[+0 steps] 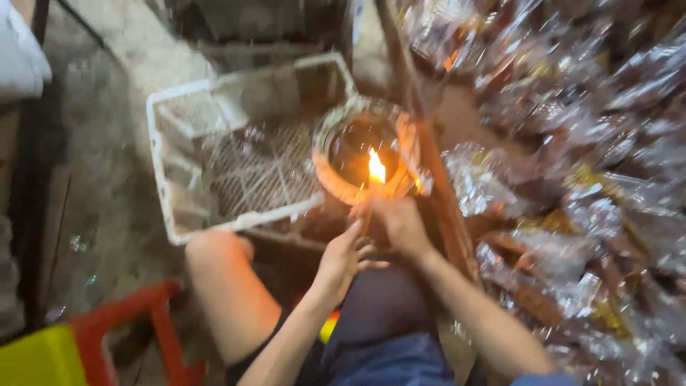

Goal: Sealing small plastic food bags by melting the edges over a candle flame and placing them into a storage crate.

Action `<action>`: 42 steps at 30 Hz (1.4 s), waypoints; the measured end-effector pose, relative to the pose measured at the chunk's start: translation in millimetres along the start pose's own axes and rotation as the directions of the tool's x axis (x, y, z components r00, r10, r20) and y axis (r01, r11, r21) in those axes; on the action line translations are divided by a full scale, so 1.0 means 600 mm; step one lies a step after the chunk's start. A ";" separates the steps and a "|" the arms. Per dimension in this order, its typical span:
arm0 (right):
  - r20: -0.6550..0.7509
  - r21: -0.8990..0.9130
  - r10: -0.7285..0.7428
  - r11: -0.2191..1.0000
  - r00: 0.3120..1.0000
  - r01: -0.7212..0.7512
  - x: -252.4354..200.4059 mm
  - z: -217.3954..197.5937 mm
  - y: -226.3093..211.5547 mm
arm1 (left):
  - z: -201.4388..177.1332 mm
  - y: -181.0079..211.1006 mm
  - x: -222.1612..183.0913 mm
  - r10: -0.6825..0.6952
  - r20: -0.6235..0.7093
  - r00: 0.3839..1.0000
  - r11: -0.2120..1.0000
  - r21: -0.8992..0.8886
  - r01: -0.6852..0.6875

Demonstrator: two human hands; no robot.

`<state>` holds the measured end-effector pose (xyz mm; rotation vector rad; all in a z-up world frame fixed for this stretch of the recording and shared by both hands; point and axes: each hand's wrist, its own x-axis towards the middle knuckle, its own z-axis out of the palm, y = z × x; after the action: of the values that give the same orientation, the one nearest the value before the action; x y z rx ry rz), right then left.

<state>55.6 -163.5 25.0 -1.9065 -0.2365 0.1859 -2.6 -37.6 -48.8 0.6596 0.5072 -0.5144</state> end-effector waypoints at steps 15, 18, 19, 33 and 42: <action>-0.483 -0.363 0.455 0.673 0.748 -0.644 0.013 -0.213 -0.198 | -0.069 0.065 0.006 0.174 -0.115 0.978 0.942 -0.272 -0.199; -0.499 -0.650 0.430 0.389 0.752 -0.653 0.003 -0.333 -0.020 | -0.011 0.090 -0.037 0.140 -0.097 0.985 0.978 -0.145 -0.153; -0.505 -0.647 0.431 0.384 0.748 -0.659 -0.001 -0.334 0.017 | -0.015 0.088 -0.036 0.134 -0.092 0.987 0.979 -0.144 -0.146; -0.838 -0.285 0.063 0.797 0.542 -0.533 -0.041 -0.395 0.039 | -0.016 0.089 -0.038 0.164 -0.133 0.977 0.983 -0.056 -0.173; -0.131 -0.066 -0.263 0.964 0.956 0.256 -0.043 -0.085 0.005 | 0.034 0.074 -0.053 -0.228 0.332 0.915 0.973 0.098 0.207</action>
<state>43.4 -217.6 39.8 -1.9062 -0.3966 -0.1304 5.3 -12.3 3.5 0.5586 0.2363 -0.8415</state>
